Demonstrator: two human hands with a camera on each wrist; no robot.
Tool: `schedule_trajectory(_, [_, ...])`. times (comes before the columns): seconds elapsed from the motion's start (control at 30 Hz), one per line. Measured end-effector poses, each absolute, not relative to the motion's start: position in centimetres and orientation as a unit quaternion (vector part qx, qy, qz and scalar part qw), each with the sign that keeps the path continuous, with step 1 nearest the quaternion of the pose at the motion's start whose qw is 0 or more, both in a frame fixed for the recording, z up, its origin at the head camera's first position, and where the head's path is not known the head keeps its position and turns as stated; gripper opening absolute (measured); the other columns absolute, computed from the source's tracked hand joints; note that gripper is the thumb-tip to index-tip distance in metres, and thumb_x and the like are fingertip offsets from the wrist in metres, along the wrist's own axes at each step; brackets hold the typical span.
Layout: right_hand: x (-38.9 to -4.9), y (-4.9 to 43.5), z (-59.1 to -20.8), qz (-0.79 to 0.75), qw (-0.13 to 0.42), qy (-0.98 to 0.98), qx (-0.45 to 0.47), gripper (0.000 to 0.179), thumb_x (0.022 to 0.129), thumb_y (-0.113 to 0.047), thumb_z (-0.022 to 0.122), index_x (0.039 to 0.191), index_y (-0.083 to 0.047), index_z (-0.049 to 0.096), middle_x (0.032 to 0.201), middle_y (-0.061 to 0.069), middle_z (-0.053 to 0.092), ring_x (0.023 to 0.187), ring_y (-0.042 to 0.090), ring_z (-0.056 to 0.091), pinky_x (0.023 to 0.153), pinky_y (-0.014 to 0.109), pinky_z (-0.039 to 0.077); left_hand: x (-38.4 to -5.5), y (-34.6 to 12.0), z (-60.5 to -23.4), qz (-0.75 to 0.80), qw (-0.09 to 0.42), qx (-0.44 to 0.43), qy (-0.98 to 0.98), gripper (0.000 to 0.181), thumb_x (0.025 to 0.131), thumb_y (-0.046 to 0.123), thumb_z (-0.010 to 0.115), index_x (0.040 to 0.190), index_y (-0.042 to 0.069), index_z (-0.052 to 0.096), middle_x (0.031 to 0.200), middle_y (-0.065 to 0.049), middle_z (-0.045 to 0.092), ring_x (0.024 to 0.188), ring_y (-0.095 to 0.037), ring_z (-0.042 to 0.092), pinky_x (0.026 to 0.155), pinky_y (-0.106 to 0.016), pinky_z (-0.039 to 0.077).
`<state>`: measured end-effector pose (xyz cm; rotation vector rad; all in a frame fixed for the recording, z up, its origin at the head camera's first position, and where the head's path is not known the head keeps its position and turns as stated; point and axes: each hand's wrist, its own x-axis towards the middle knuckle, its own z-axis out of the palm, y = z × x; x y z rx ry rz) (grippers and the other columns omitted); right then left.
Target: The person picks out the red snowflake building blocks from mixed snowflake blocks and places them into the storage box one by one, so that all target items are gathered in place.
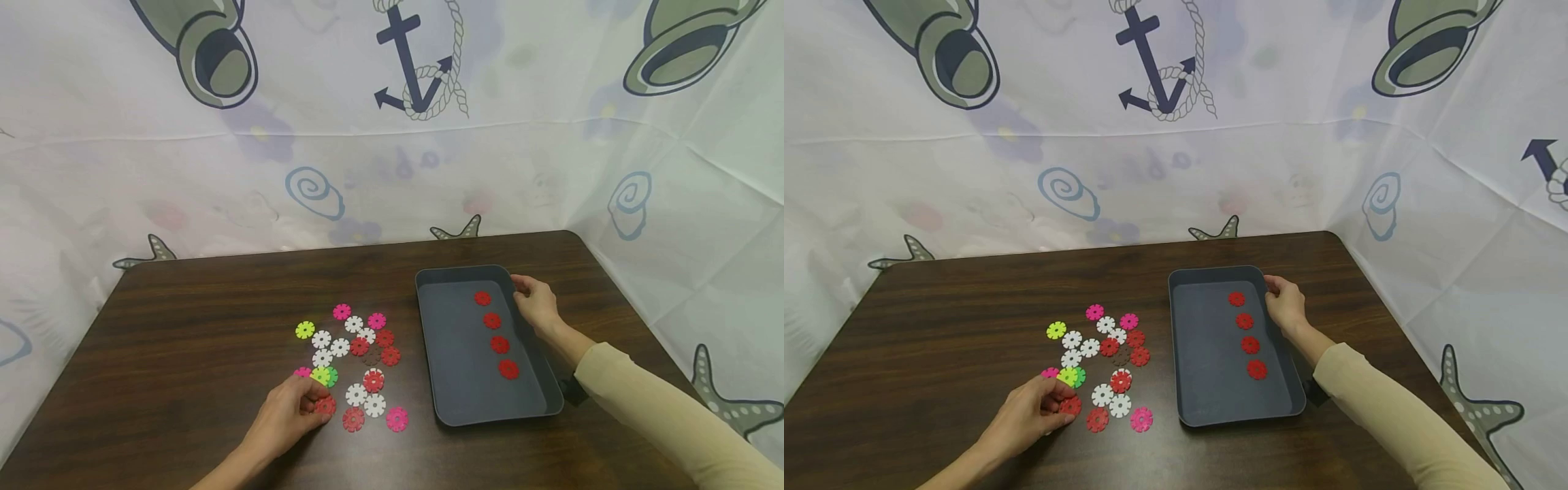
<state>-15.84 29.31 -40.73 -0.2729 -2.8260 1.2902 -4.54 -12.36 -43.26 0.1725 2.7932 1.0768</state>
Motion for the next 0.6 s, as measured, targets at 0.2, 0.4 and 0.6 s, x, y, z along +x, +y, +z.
schedule_trajectory(0.2, [-15.74,29.37,-40.70,0.418,0.008,-0.905,-0.083,0.041,0.093,0.000,0.043,0.134,0.005,0.045,0.128,0.028,0.052,0.118,0.039,0.050,0.089,0.045,0.047,-4.39,-12.27,-43.38,0.357,0.064,0.071,0.929,0.025,0.066,0.012,0.085,0.084,0.015,0.068,0.080,0.005,0.060,0.071,-0.005,0.056,0.062,-0.019,0.049])
schedule_trajectory(0.4, [-15.71,29.38,-40.76,0.415,0.016,-0.906,-0.086,0.040,0.093,0.001,0.044,0.133,0.005,0.047,0.127,0.028,0.053,0.117,0.038,0.051,0.088,0.044,0.048,-4.28,-12.05,-43.36,0.340,0.051,0.085,0.935,0.026,0.066,0.010,0.084,0.084,0.018,0.067,0.081,0.008,0.062,0.073,-0.005,0.059,0.063,-0.020,0.049])
schedule_trajectory(0.6, [-15.71,29.32,-40.75,0.416,0.024,-0.905,-0.084,0.040,0.092,0.002,0.044,0.132,0.006,0.047,0.126,0.028,0.053,0.116,0.039,0.051,0.089,0.044,0.047,-4.10,-11.98,-43.26,0.350,0.047,0.104,0.930,0.028,0.065,0.006,0.084,0.084,0.016,0.067,0.081,0.005,0.061,0.072,-0.007,0.059,0.062,-0.016,0.049])
